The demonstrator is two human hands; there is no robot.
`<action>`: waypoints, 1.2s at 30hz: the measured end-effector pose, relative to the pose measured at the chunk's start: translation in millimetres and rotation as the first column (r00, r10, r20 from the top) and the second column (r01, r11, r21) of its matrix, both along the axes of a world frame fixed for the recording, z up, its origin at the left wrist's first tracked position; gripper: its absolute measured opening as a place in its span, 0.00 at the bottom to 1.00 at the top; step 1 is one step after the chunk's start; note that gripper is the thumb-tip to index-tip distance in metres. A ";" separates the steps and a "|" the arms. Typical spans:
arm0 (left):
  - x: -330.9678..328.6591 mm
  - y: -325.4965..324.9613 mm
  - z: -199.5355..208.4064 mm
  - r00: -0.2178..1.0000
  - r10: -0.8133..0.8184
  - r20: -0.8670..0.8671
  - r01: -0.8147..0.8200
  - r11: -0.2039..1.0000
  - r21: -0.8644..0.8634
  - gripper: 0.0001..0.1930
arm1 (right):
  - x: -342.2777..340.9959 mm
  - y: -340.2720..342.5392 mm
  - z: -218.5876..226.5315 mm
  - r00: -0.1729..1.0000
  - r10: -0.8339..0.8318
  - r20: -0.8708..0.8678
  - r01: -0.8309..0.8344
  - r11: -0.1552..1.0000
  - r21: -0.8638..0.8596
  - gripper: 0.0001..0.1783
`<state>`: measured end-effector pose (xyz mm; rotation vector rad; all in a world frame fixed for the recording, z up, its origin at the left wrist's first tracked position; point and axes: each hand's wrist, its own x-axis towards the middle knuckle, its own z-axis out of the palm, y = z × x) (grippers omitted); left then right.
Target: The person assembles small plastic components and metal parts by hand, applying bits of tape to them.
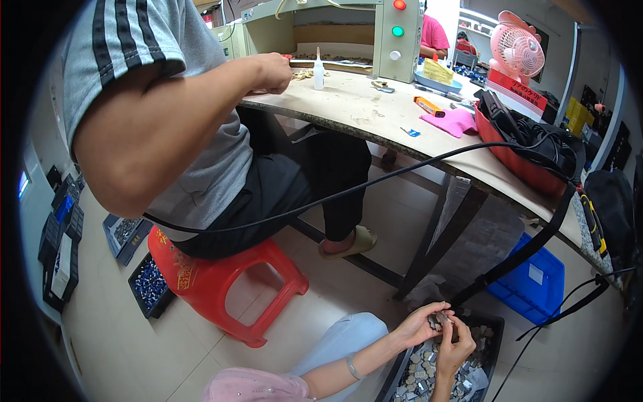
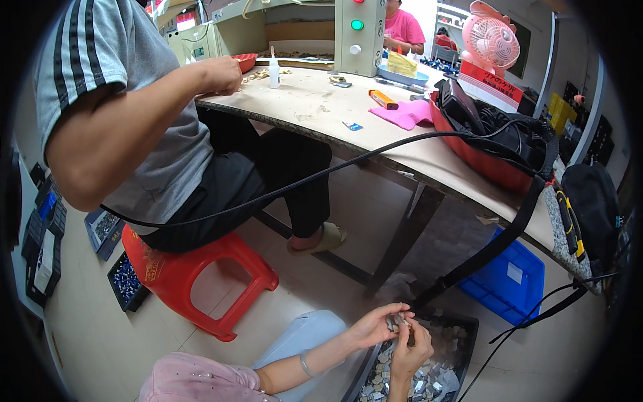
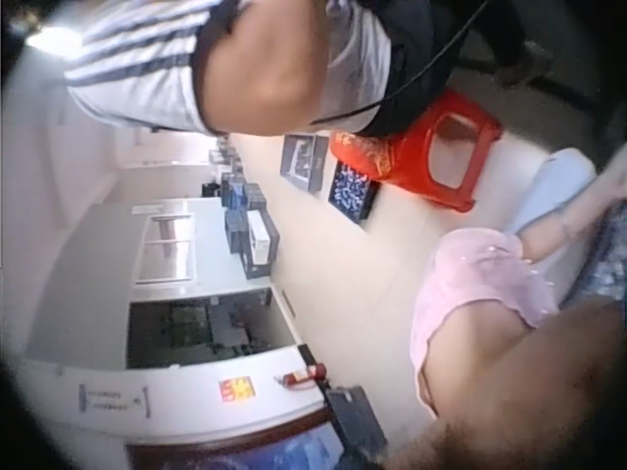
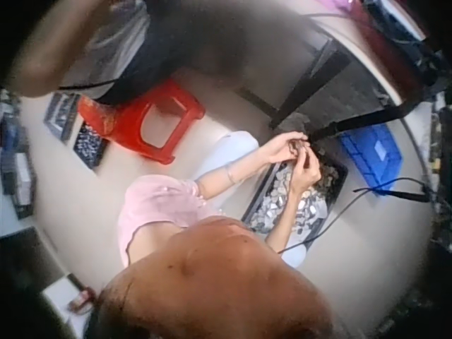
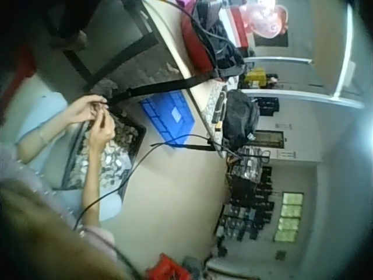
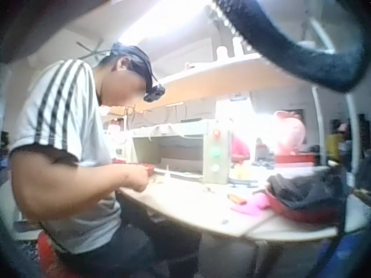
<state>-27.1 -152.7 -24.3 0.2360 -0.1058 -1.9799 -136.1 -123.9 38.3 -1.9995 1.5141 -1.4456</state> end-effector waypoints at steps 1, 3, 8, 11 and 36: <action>-0.6 -0.6 -1.1 1.000 0.012 0.013 -0.011 1.000 -0.006 0.12 | -0.1 -0.5 -0.7 0.999 -0.010 0.046 0.009 1.000 0.015 0.07; 0.9 0.0 -0.4 0.999 0.027 0.028 -0.026 1.000 -0.009 0.12 | 1.7 0.1 3.9 0.989 0.012 0.146 -0.026 0.995 0.095 0.08; 2.1 0.3 7.2 1.000 0.018 -0.019 -0.017 0.996 0.087 0.10 | -10.8 -7.1 -9.8 0.801 0.046 0.596 -0.234 0.942 0.242 0.09; 1.8 0.7 8.8 0.999 0.046 0.012 -0.047 0.994 0.102 0.09 | -14.6 -10.9 -11.4 0.758 0.028 0.652 -0.230 0.946 0.227 0.10; -1.1 1.4 25.4 0.963 0.038 0.267 0.018 0.979 -0.203 0.14 | -0.6 1.2 16.6 0.987 -0.028 0.161 0.018 0.998 0.062 0.06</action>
